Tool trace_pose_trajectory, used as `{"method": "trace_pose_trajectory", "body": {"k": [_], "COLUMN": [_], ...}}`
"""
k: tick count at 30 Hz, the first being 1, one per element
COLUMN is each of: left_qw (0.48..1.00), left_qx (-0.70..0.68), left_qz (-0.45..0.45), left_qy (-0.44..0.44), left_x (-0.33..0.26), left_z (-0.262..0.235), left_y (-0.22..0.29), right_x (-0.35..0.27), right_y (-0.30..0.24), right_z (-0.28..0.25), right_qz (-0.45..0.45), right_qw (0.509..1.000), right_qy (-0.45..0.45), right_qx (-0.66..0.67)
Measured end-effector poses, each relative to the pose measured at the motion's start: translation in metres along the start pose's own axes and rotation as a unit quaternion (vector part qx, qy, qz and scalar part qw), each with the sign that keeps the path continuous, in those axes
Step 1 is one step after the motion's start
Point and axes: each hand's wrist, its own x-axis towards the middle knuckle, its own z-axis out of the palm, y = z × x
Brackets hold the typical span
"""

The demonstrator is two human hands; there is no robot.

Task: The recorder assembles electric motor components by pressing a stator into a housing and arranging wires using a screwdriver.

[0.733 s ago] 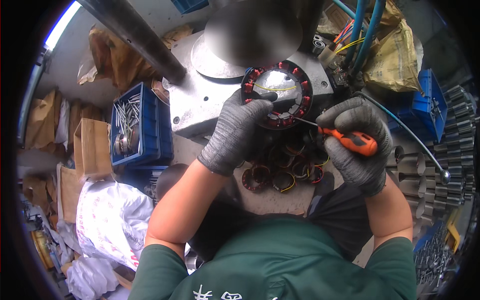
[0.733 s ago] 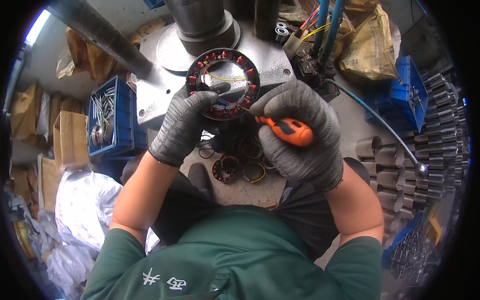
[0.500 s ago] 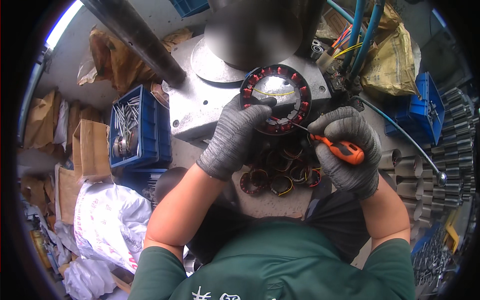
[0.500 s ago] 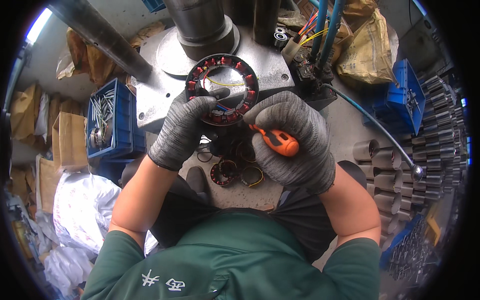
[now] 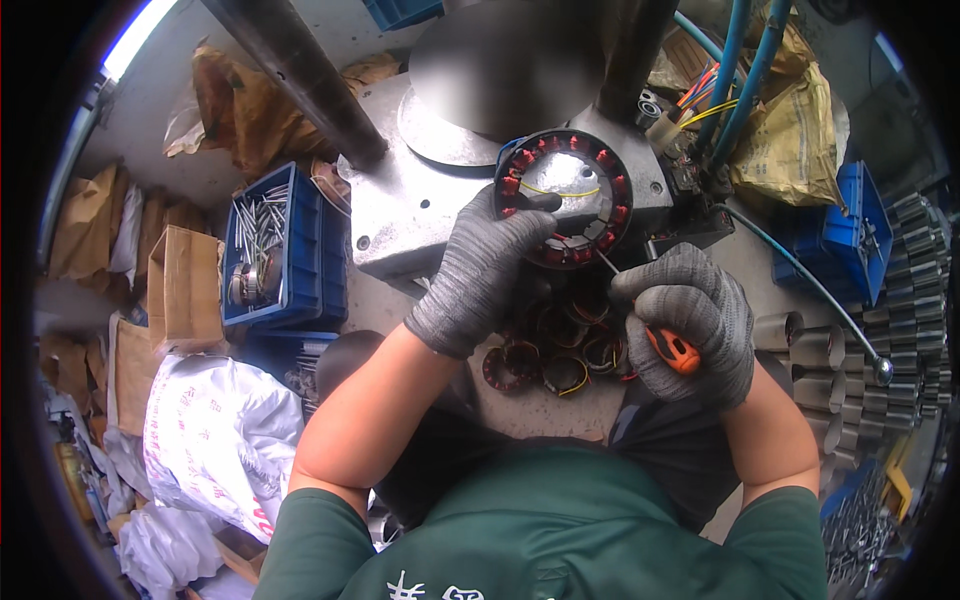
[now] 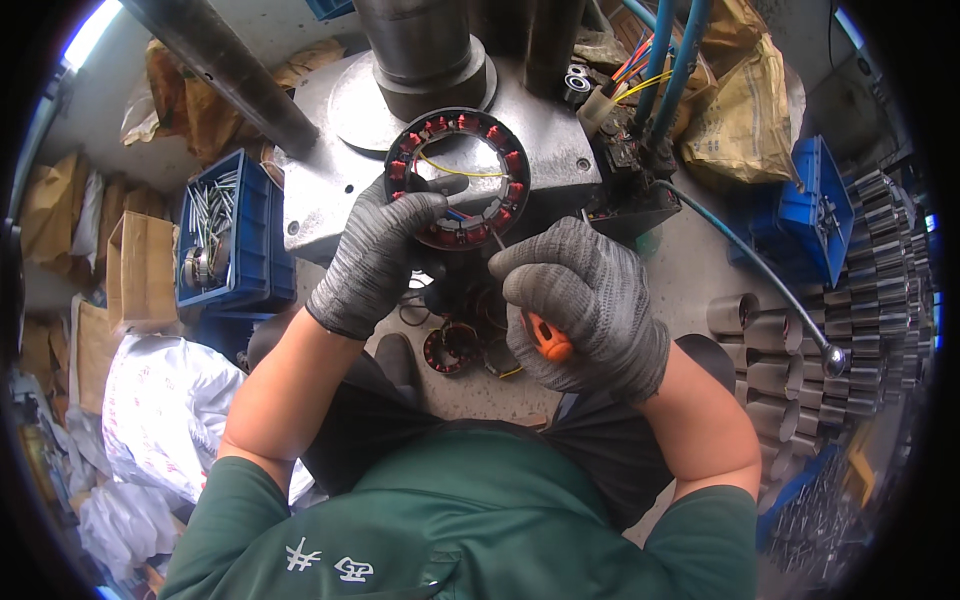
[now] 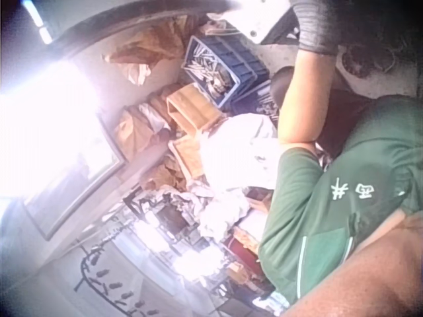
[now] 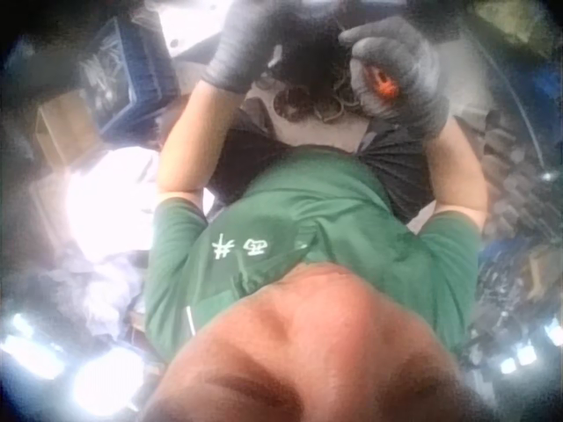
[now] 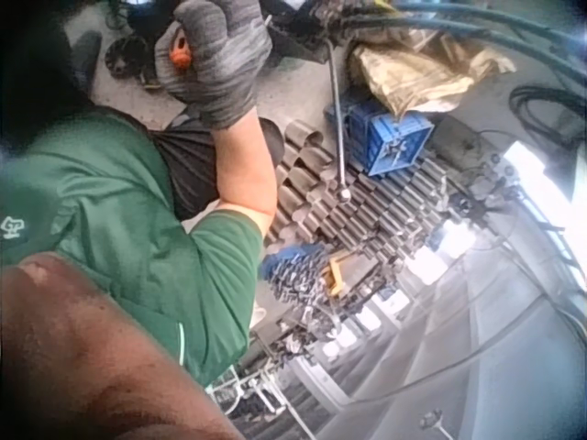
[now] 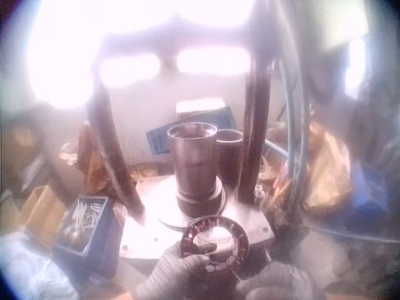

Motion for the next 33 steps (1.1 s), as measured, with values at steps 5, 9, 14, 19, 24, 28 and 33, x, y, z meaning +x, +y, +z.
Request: {"method": "trace_pose_trajectory", "body": {"k": [5, 9, 14, 19, 24, 28, 33], "left_qw": [0.999, 0.996, 0.999, 0.996, 0.999, 0.999, 0.998], "left_qx": [0.002, -0.082, -0.027, 0.041, -0.042, -0.052, -0.064], "left_qz": [0.031, -0.004, -0.017, 0.077, 0.006, -0.002, -0.015], "left_qy": [-0.019, -0.045, -0.018, 0.018, 0.018, 0.012, 0.012], "left_x": [-0.007, -0.008, -0.007, 0.001, -0.007, -0.005, -0.004], "left_z": [0.002, 0.004, 0.002, 0.001, 0.009, 0.012, 0.010], "left_y": [0.002, 0.006, 0.002, -0.007, 0.008, 0.007, 0.002], "right_x": [-0.001, -0.003, -0.004, -0.012, -0.019, -0.018, -0.008], "right_y": [0.006, 0.002, -0.001, -0.004, -0.015, -0.010, -0.006], "right_z": [0.005, 0.000, -0.002, -0.007, -0.014, -0.013, -0.006], "right_qz": [0.015, -0.038, -0.033, 0.038, 0.037, 0.077, 0.005], "right_qw": [1.000, 0.999, 0.997, 0.997, 0.996, 0.989, 0.999], "right_qy": [0.011, -0.027, -0.061, 0.046, 0.017, 0.016, 0.047], "right_qx": [0.007, -0.014, -0.020, 0.049, 0.076, 0.129, -0.012]}}
